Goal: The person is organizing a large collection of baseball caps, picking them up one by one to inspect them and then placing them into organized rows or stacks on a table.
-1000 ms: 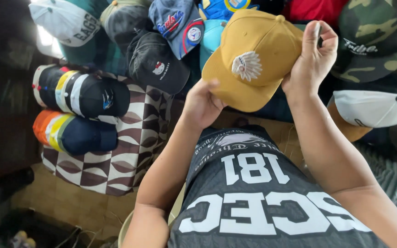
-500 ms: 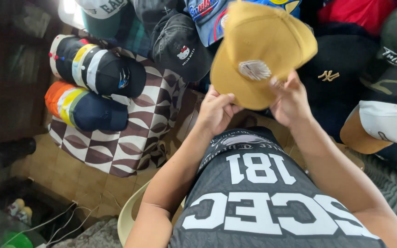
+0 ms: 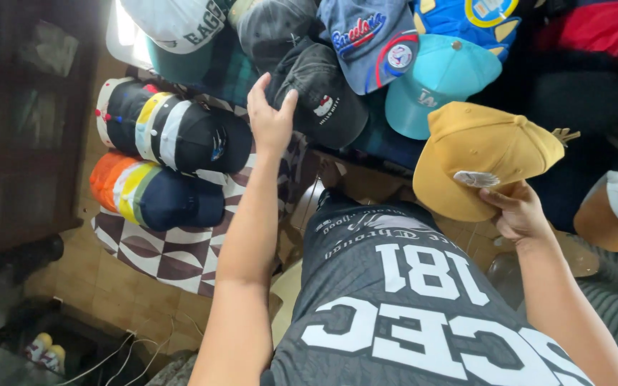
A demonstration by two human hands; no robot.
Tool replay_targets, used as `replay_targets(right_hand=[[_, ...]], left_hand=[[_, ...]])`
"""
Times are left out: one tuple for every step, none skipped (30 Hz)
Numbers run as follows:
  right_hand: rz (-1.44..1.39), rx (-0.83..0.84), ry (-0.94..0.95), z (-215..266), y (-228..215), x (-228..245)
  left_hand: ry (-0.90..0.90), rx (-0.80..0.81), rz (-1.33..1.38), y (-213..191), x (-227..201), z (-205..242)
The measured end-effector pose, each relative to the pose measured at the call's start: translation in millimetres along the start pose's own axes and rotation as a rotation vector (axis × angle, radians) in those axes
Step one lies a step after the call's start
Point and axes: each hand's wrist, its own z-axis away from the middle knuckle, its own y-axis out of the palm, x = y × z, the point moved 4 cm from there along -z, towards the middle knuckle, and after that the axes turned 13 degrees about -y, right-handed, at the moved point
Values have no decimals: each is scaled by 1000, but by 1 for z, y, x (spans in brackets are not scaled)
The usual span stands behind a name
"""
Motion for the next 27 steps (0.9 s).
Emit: replay_targets(right_hand=[[1, -3, -2, -2, 18, 8], [81, 15, -36, -3, 36, 16], [160, 32, -71, -4, 53, 24], [161, 23, -68, -7, 68, 28], [247, 59, -99, -11, 84, 34], [333, 95, -129, -16, 99, 40], [333, 86, -125, -20, 103, 38], [351, 111, -134, -26, 108, 37], [370, 137, -142, -32, 113, 36], [368, 134, -145, -34, 116, 32], [343, 116, -181, -37, 119, 30], [318, 99, -219, -40, 122, 28], [315, 96, -221, -42, 130, 29], [276, 34, -214, -40, 134, 29], [237, -27, -207, -38, 138, 29], [237, -35, -200, -39, 138, 23], [202, -67, -196, -40, 136, 17], [167, -95, -198, -43, 134, 13], [167, -101, -199, -43, 131, 5], [142, -116, -202, -45, 127, -1], [116, -131, -206, -46, 124, -8], [118, -134, -205, -45, 122, -11], [131, -111, -215, -45, 121, -12], [143, -87, -228, -46, 121, -13], [145, -89, -230, -48, 116, -15], [106, -61, -232, -48, 113, -18], [67, -34, -233, -48, 110, -21]], left_hand=[[1, 3, 2, -2, -2, -17], [-109, 152, -9, 1, 2, -31], [-217, 302, -19, 5, 5, -45], [-218, 312, -20, 3, 4, -53], [-196, 392, -68, 5, 2, -61], [-172, 472, -117, 7, -1, -68], [-173, 481, -118, 9, 1, -71], [-52, 505, -92, 10, -3, -76], [68, 529, -66, 12, -7, -79], [71, 531, -67, 9, -14, -82], [149, 499, -129, 6, -23, -84], [226, 464, -191, 3, -32, -87], [231, 466, -191, 3, -33, -98], [369, 372, -296, 0, -37, -106], [507, 277, -400, -1, -41, -112], [506, 287, -400, -4, -46, -117], [495, 326, -497, -4, -50, -121], [489, 358, -592, -4, -56, -128], [492, 363, -591, -4, -61, -131], [484, 420, -631, -4, -64, -135], [475, 477, -672, -4, -67, -138], [475, 481, -670, -5, -66, -132], [610, 497, -611, -6, -70, -123], [747, 510, -550, -8, -74, -114], [749, 510, -547, -10, -72, -101], [686, 579, -469, -12, -68, -88], [622, 647, -391, -14, -64, -75]])
